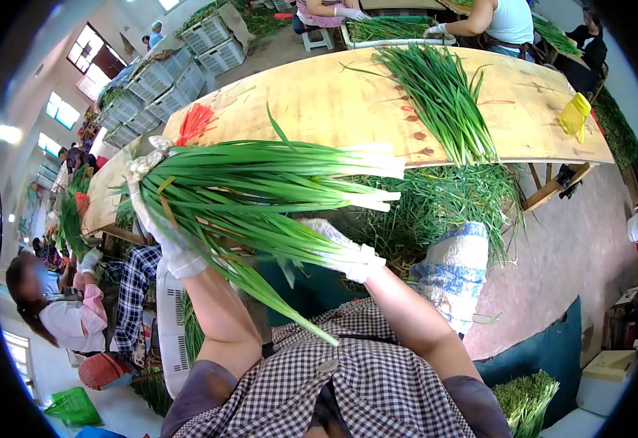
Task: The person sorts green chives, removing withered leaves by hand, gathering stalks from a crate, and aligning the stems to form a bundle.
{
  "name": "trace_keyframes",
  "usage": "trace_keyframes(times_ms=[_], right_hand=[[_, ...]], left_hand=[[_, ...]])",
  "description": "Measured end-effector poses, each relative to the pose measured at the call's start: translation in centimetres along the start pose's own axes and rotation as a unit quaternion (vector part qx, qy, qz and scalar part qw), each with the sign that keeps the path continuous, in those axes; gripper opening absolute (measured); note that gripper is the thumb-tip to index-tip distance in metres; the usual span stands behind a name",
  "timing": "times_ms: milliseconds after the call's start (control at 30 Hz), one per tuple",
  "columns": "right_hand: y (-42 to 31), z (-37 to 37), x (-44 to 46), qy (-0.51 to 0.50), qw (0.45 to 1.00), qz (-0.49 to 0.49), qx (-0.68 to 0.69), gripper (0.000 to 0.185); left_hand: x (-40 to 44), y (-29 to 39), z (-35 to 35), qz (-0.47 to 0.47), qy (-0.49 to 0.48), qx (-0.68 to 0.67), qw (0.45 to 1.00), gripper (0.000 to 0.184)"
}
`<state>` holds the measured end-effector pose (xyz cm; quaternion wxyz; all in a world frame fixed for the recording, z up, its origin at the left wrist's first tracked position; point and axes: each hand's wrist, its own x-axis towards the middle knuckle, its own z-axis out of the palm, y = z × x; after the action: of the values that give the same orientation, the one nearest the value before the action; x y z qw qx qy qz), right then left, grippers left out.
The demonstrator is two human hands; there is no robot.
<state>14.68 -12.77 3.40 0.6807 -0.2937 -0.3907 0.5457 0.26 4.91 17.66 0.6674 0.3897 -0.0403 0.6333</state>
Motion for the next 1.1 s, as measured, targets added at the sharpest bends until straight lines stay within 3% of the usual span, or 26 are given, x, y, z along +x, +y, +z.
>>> trace_keyframes(times_ms=[33, 100, 167, 233, 400, 500, 533, 567, 633, 667, 700, 800, 867, 900, 933, 1033, 1100], right_hand=[[-0.2, -0.7, -0.2, -0.025, 0.999, -0.001, -0.021, 0.046], [-0.5, -2.2, -0.6, -0.073, 0.995, -0.006, -0.063, 0.035], [-0.9, -5.1, -1.1, 0.067, 0.972, -0.026, -0.224, 0.028], [-1.7, -6.0, -2.2, 0.086, 0.983, 0.060, -0.151, 0.024], [-1.4, -5.2, -2.8, 0.105, 0.977, 0.078, -0.168, 0.023], [1.2, -7.2, -2.9, 0.071, 0.924, 0.020, -0.376, 0.022], [0.2, -6.8, -2.9, 0.114, 0.829, 0.092, -0.539, 0.018], [1.3, -8.3, -3.2, 0.178, 0.868, 0.064, -0.458, 0.013], [-0.3, -8.4, -2.7, 0.363, 0.837, 0.093, -0.399, 0.022], [-1.5, -8.6, -2.6, 0.363, 0.869, -0.020, -0.336, 0.031], [-3.4, -8.3, -2.4, 0.357, 0.885, -0.132, -0.268, 0.041], [-9.6, -4.8, -1.7, 0.108, 0.942, -0.122, -0.294, 0.074], [-10.1, -2.2, 0.9, 0.006, 0.952, -0.077, -0.296, 0.087], [-10.4, -0.8, 2.2, -0.044, 0.952, -0.053, -0.297, 0.094], [-9.7, -0.4, 4.4, 0.026, 0.928, -0.016, -0.370, 0.090], [-9.5, -3.4, 10.2, 0.191, 0.856, 0.079, -0.474, 0.072], [-9.4, -7.7, 12.6, 0.334, 0.692, 0.152, -0.621, 0.066]], left_hand=[[0.4, 0.6, 0.9, -0.022, -0.037, -0.073, 0.996, 0.028], [1.0, 2.1, -0.4, -0.024, -0.035, -0.078, 0.996, 0.027], [0.3, 2.2, 0.8, -0.050, -0.016, -0.104, 0.993, 0.029], [0.4, 1.9, 0.3, -0.051, 0.020, -0.119, 0.991, 0.029], [0.5, 0.8, -0.4, -0.052, 0.055, -0.128, 0.989, 0.030], [0.3, 1.0, 0.7, -0.043, 0.090, -0.043, 0.994, 0.029], [0.3, 1.2, 0.5, -0.038, 0.089, -0.042, 0.994, 0.029], [0.2, 1.4, 0.7, -0.037, 0.086, -0.042, 0.995, 0.029], [-0.1, 2.0, 1.8, -0.061, 0.048, -0.028, 0.997, 0.029], [-0.1, 2.2, 2.0, -0.075, 0.065, -0.048, 0.994, 0.026], [0.1, 2.1, 2.9, -0.075, 0.062, -0.049, 0.994, 0.026], [1.0, 0.0, 5.0, -0.102, 0.075, 0.070, 0.989, 0.016], [3.9, -4.0, 3.5, -0.074, 0.016, 0.219, 0.973, 0.033], [6.4, -6.4, 4.2, -0.136, 0.083, 0.190, 0.969, 0.034], [9.7, -10.5, 0.0, -0.063, -0.021, 0.335, 0.940, 0.035], [13.0, -13.5, 3.0, -0.136, 0.021, 0.323, 0.937, 0.037], [15.7, -15.1, -0.3, -0.221, 0.016, 0.418, 0.881, 0.041]])
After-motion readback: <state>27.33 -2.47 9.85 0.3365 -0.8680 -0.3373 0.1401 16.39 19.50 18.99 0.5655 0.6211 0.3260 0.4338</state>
